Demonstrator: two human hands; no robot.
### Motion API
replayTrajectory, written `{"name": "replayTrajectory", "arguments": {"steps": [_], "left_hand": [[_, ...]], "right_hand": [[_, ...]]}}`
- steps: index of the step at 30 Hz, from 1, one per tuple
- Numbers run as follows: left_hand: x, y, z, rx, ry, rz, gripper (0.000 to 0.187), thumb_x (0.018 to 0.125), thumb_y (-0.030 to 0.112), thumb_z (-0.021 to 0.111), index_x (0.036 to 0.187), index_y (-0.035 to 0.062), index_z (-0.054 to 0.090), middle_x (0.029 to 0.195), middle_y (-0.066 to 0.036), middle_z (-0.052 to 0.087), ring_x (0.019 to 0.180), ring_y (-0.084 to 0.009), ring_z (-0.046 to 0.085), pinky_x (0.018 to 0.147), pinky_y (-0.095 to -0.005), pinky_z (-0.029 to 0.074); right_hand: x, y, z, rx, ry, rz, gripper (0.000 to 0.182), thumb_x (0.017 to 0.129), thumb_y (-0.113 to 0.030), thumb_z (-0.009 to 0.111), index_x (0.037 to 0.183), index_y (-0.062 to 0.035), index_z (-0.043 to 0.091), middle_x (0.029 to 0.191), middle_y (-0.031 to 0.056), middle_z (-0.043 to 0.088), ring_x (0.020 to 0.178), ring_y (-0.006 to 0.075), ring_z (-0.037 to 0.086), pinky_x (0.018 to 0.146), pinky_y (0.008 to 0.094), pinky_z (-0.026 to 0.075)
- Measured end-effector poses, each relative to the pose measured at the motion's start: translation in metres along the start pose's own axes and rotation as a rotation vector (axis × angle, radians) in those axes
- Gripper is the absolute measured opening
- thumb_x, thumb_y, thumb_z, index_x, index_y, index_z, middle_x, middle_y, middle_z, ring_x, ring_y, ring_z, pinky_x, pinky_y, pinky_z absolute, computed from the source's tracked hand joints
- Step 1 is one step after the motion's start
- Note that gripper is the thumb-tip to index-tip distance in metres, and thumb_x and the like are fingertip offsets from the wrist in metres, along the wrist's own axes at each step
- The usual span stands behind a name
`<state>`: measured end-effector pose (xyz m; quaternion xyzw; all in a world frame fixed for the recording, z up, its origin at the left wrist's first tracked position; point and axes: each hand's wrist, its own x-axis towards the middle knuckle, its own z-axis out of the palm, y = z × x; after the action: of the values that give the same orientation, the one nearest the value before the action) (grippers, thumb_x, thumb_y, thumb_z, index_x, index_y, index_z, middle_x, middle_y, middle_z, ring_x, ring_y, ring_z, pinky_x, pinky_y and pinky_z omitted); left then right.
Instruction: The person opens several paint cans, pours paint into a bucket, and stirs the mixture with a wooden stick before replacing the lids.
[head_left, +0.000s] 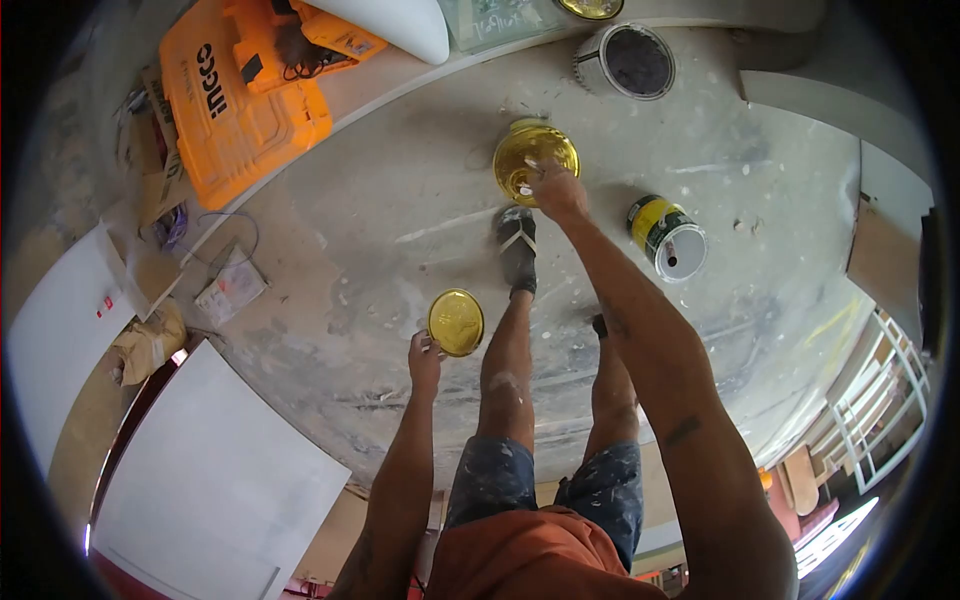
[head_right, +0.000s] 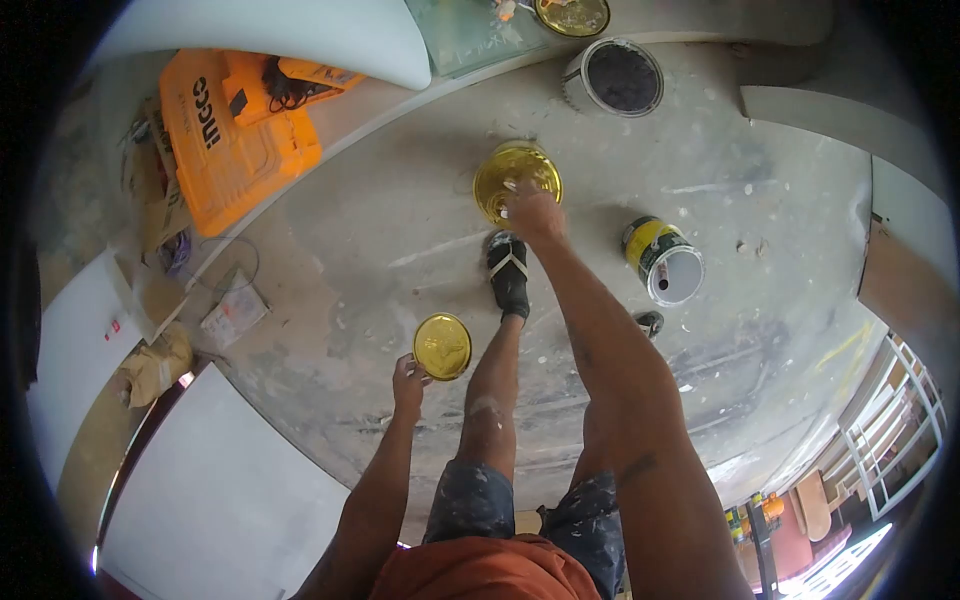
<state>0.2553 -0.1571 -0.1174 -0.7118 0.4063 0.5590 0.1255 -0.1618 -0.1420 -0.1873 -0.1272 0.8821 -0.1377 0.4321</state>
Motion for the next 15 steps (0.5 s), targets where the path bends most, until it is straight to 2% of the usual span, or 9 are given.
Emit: {"name": "replayTrajectory", "arguments": {"steps": [2, 6, 8, 10, 12, 14, 15], "left_hand": [[0.005, 0.007, 0.011, -0.016, 0.004, 0.044, 0.034, 0.098, 0.01, 0.057, 0.13, 0.0015, 0.049, 0.116, -0.014, 0.058, 0.097, -0.0209, 0.063, 0.076, -0.0331, 0.058], [0.009, 0.051, 0.027, 0.068, 0.011, 0.178, 0.033, 0.098, 0.016, 0.059, 0.127, 0.0017, 0.052, 0.117, -0.013, 0.057, 0.096, -0.0202, 0.062, 0.078, -0.0327, 0.056], [0.02, 0.091, 0.041, 0.053, 0.038, 0.294, 0.036, 0.098, 0.02, 0.06, 0.128, 0.0016, 0.052, 0.113, -0.013, 0.059, 0.096, -0.0202, 0.061, 0.08, -0.0335, 0.054], [0.034, 0.145, 0.063, -0.099, 0.015, 0.394, 0.038, 0.098, 0.024, 0.061, 0.129, 0.0018, 0.052, 0.108, -0.012, 0.061, 0.096, -0.0196, 0.061, 0.08, -0.0337, 0.053], [0.037, 0.214, 0.089, -0.184, -0.036, 0.481, 0.038, 0.098, 0.024, 0.061, 0.127, 0.0013, 0.052, 0.113, -0.012, 0.058, 0.099, -0.0205, 0.06, 0.083, -0.0344, 0.053], [0.053, 0.271, 0.114, -0.211, -0.12, 0.56, 0.036, 0.098, 0.022, 0.06, 0.126, 0.0007, 0.052, 0.119, -0.013, 0.056, 0.103, -0.0221, 0.059, 0.086, -0.0365, 0.054], [0.067, 0.293, 0.128, -0.244, -0.187, 0.582, 0.036, 0.098, 0.022, 0.06, 0.126, 0.0006, 0.052, 0.12, -0.013, 0.056, 0.105, -0.0226, 0.059, 0.088, -0.0381, 0.055]], "right_hand": [[0.001, -0.007, 0.001, 0.0, 0.014, -0.1, 0.035, 0.089, -0.031, 0.057, 0.115, -0.0081, 0.061, 0.109, 0.0213, 0.068, 0.103, 0.041, 0.064, 0.09, 0.0504, 0.051], [-0.005, 0.003, 0.007, -0.076, -0.014, -0.069, 0.035, 0.09, -0.028, 0.056, 0.118, -0.0079, 0.06, 0.11, 0.0202, 0.068, 0.106, 0.0404, 0.063, 0.09, 0.0496, 0.05], [-0.036, 0.007, 0.003, 0.16, 0.225, -0.264, 0.034, 0.089, -0.028, 0.06, 0.117, -0.0094, 0.062, 0.114, 0.0201, 0.065, 0.111, 0.0395, 0.06, 0.089, 0.0506, 0.049], [-0.062, 0.014, -0.007, 0.336, 0.241, -0.212, 0.033, 0.09, -0.026, 0.062, 0.117, -0.0058, 0.06, 0.115, 0.0198, 0.064, 0.116, 0.0417, 0.055, 0.091, 0.05, 0.049], [-0.076, 0.062, 0.011, 0.39, 0.239, -0.197, 0.034, 0.092, -0.028, 0.06, 0.115, -0.0039, 0.061, 0.107, 0.0173, 0.066, 0.101, 0.0357, 0.065, 0.081, 0.0444, 0.053], [-0.093, 0.13, 0.035, 0.547, -0.106, 0.025, 0.028, 0.089, -0.022, 0.062, 0.11, -0.004, 0.062, 0.109, 0.0183, 0.067, 0.101, 0.0345, 0.065, 0.081, 0.0409, 0.054], [-0.115, 0.129, 0.017, 0.721, -0.19, 0.373, 0.027, 0.09, -0.022, 0.06, 0.107, -0.0013, 0.063, 0.096, 0.0168, 0.07, 0.089, 0.0302, 0.068, 0.072, 0.0367, 0.055]]}}
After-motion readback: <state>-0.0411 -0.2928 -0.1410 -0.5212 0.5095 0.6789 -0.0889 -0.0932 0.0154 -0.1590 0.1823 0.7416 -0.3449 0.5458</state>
